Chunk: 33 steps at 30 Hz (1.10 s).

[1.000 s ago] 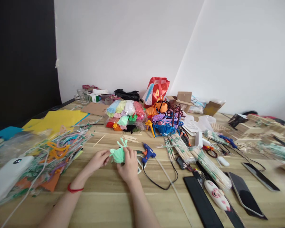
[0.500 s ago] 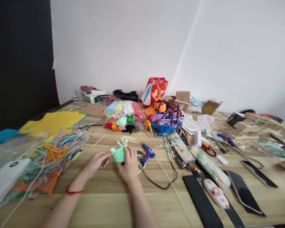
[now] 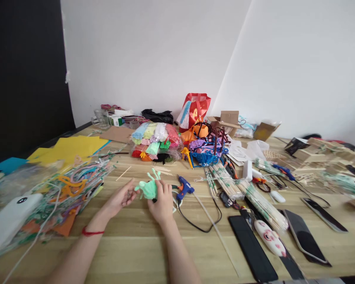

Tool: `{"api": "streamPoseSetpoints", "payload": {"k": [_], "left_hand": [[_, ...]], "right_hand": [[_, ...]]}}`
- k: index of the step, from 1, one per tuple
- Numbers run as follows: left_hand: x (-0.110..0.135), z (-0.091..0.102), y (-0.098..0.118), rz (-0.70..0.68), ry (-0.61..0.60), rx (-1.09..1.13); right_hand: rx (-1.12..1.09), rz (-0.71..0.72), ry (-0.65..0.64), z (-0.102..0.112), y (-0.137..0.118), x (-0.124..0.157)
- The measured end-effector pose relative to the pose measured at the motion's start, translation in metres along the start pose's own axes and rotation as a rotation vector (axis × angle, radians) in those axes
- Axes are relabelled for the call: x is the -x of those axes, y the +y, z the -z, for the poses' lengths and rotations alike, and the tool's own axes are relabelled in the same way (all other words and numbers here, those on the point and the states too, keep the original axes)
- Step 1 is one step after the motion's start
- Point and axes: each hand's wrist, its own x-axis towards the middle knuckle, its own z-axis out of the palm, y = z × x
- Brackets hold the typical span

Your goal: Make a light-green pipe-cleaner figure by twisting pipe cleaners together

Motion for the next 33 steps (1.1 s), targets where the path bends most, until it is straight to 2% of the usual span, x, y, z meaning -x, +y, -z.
{"api": "streamPoseSetpoints", "payload": {"k": [4,9,11,13,18,20,22,27,33], "left_hand": [[0.001,0.003,0.0,-0.028,-0.025,-0.015],[0.003,0.005,0.001,-0.009,-0.18,0.079],[0.003,0.004,0.002,0.002,-0.197,0.114],[0.001,0.003,0.001,-0.032,-0.123,0.117],[-0.003,0.001,0.003,-0.212,0.205,0.041],[-0.003,0.0,0.004,-0.276,0.272,-0.035],[-0.002,0.0,0.005,-0.326,0.244,-0.111],[0.005,-0.003,0.005,-0.367,0.03,-0.192],[0.007,-0.005,0.004,-0.612,0.052,-0.257]], "right_hand": [[-0.005,0.002,-0.006,0.001,0.0,0.0],[-0.025,-0.006,0.003,0.001,-0.001,-0.001],[-0.049,-0.009,-0.004,0.001,-0.002,-0.001],[-0.081,-0.033,0.002,0.0,-0.003,-0.001],[-0.197,-0.181,0.081,0.001,-0.002,-0.003],[-0.258,-0.243,0.1,0.001,0.0,-0.004],[-0.329,-0.303,0.124,0.001,0.001,-0.005],[-0.533,-0.431,0.17,-0.001,0.003,-0.007],[-0.698,-0.542,0.132,-0.004,0.004,-0.008]]}}
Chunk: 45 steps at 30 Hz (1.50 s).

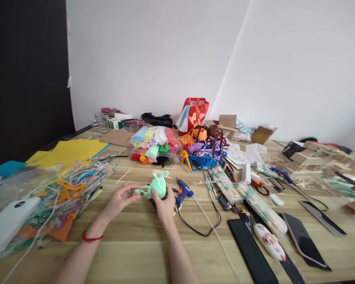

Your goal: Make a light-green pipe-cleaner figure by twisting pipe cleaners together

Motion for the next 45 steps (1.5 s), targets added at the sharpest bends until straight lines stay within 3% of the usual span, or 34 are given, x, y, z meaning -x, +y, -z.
{"api": "streamPoseSetpoints", "payload": {"k": [4,8,12,17,22,28,35,45], "left_hand": [[-0.001,0.001,-0.004,-0.002,0.048,0.046],[-0.003,0.005,-0.009,0.128,0.18,0.133],[-0.005,0.005,-0.009,0.225,0.313,0.372],[-0.005,-0.002,-0.005,0.334,0.347,0.609],[-0.007,-0.003,-0.007,0.342,0.374,0.757],[-0.008,0.003,-0.012,0.312,0.386,0.944],[-0.007,0.006,-0.01,0.346,0.378,1.055],[0.001,-0.003,-0.004,0.354,0.178,0.943]], "right_hand": [[0.01,-0.027,-0.018,0.0,-0.001,0.001],[-0.002,-0.061,-0.07,0.0,-0.009,0.005],[-0.162,-0.113,-0.265,-0.002,-0.014,0.011],[-0.378,-0.184,-0.484,-0.005,-0.014,0.014],[-0.614,-0.363,-0.478,-0.003,-0.018,0.013],[-0.854,-0.462,-0.513,0.006,-0.02,0.011],[-0.76,-0.324,-0.365,0.003,-0.021,0.006],[-0.724,-0.311,-0.398,0.009,-0.026,0.004]]}}
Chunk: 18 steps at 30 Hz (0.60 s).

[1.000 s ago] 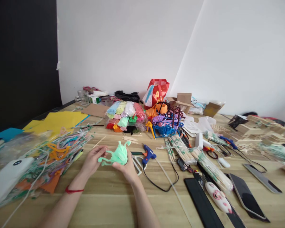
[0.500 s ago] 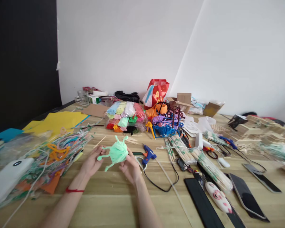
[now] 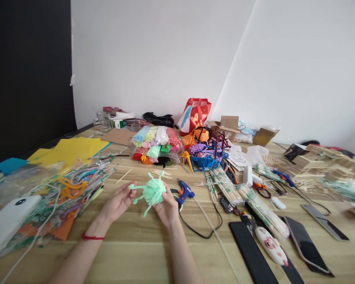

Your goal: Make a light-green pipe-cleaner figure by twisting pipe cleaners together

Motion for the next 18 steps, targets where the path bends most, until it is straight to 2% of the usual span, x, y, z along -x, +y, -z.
{"api": "streamPoseSetpoints", "payload": {"k": [8,18], "left_hand": [[0.008,-0.011,0.008,0.025,-0.179,-0.071],[0.001,0.0,0.004,-0.004,-0.11,-0.209]], "right_hand": [[-0.048,-0.039,0.02,-0.001,0.001,0.0],[0.002,-0.022,0.045,-0.001,-0.001,0.0]]}}
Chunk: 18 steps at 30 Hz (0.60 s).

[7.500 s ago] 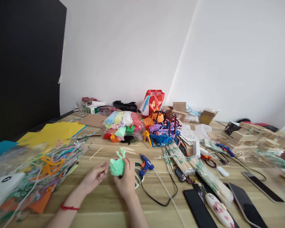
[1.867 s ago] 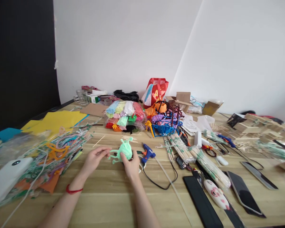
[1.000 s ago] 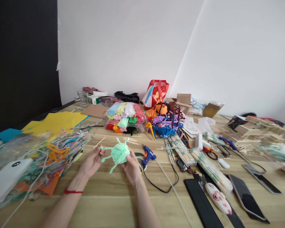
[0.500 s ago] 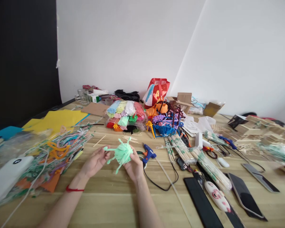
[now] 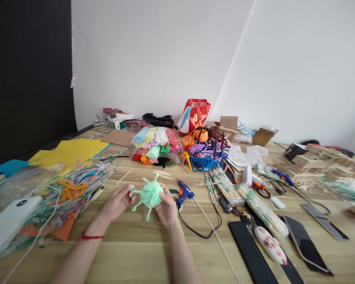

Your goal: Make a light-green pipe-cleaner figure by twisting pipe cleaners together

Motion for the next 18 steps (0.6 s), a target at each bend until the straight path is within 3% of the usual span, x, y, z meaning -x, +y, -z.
{"api": "streamPoseSetpoints", "payload": {"k": [7,18], "left_hand": [[0.0003,-0.0034,-0.0019,-0.029,0.029,-0.009],[0.0012,0.0031,-0.0003,-0.008,-0.047,-0.1]], "right_hand": [[-0.02,-0.005,-0.023,0.0037,0.0024,-0.0015],[-0.13,-0.03,-0.054,0.007,0.005,-0.0034]]}}
